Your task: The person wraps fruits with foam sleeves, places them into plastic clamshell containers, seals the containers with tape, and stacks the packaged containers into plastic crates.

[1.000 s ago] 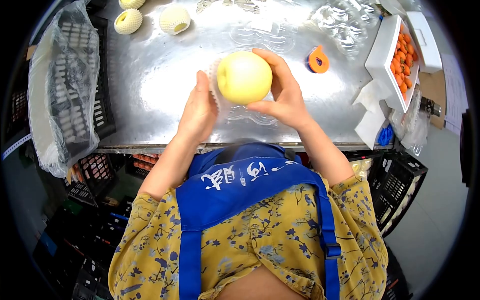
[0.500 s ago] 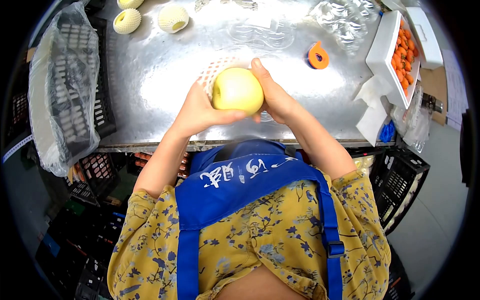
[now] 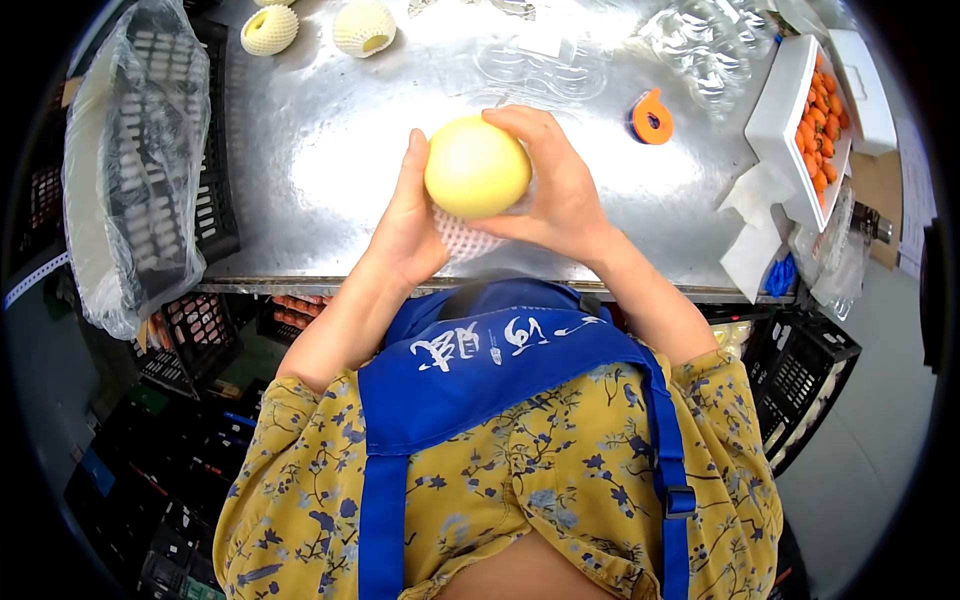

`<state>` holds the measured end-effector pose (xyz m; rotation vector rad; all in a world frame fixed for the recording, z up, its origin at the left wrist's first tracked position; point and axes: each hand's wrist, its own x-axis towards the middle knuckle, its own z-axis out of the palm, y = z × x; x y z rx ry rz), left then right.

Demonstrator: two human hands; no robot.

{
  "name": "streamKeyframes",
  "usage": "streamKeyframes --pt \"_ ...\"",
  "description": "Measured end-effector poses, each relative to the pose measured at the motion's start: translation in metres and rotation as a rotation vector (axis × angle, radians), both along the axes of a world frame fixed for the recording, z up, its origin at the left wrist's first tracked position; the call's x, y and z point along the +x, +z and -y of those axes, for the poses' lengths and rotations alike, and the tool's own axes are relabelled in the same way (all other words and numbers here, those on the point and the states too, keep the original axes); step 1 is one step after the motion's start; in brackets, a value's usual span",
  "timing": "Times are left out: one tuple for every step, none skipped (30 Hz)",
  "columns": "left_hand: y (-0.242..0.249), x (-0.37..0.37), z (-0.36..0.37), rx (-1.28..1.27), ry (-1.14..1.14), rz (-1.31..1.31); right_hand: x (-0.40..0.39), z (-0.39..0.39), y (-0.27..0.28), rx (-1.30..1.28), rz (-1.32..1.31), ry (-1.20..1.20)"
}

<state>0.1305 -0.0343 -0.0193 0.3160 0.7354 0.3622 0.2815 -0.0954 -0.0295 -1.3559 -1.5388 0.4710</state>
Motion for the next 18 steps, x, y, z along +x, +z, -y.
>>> streamKeyframes --pt "0.000 -0.001 0.000 0.003 -0.012 0.017 0.000 0.001 0.001 -0.081 -0.126 -0.001" --pt "-0.001 -0.003 0.000 0.005 -0.024 0.033 0.000 0.004 0.003 -0.162 -0.253 -0.002" --pt "-0.002 -0.005 -0.001 0.009 -0.037 0.050 0.001 0.006 0.004 -0.242 -0.380 -0.004" --pt "-0.003 -0.007 -0.002 0.010 -0.040 0.075 0.003 0.007 0.001 -0.256 -0.341 0.002" --pt "-0.004 -0.008 -0.003 0.011 -0.043 0.100 0.005 0.009 -0.003 -0.271 -0.302 0.009" --pt "-0.004 -0.009 -0.003 0.012 -0.046 0.125 0.007 0.010 -0.006 -0.286 -0.264 0.016" --pt "-0.005 -0.009 -0.002 0.067 -0.075 0.082 0.007 0.010 -0.004 -0.264 -0.133 0.005" --pt "-0.006 -0.008 0.000 0.124 -0.103 0.039 0.007 0.010 -0.001 -0.240 -0.003 -0.007" --pt "-0.006 -0.008 0.001 0.179 -0.131 -0.005 0.007 0.010 0.001 -0.216 0.126 -0.017" --pt "-0.008 -0.010 0.002 0.131 -0.110 0.032 0.009 0.010 0.000 -0.208 0.111 0.006" --pt "-0.011 -0.011 0.002 0.083 -0.090 0.070 0.011 0.009 -0.004 -0.200 0.097 0.027" --pt "-0.013 -0.013 0.003 0.034 -0.071 0.108 0.012 0.009 -0.007 -0.192 0.083 0.048" --pt "-0.014 -0.014 0.004 -0.025 -0.029 0.165 0.011 0.008 -0.010 -0.297 -0.295 -0.024" --pt "-0.016 -0.016 0.005 -0.085 0.016 0.221 0.010 0.007 -0.014 -0.398 -0.675 -0.094" --pt "-0.016 -0.017 0.006 -0.143 0.061 0.276 0.007 0.005 -0.015 -0.494 -1.057 -0.165" --pt "-0.014 -0.018 0.008 -0.187 0.068 0.293 0.001 0.005 -0.013 -0.639 -1.248 -0.127" --pt "-0.013 -0.017 0.010 -0.233 0.073 0.310 -0.009 0.006 -0.009 -0.786 -1.437 -0.087" --pt "-0.012 -0.016 0.011 -0.279 0.079 0.328 -0.019 0.009 -0.005 -0.936 -1.623 -0.043"
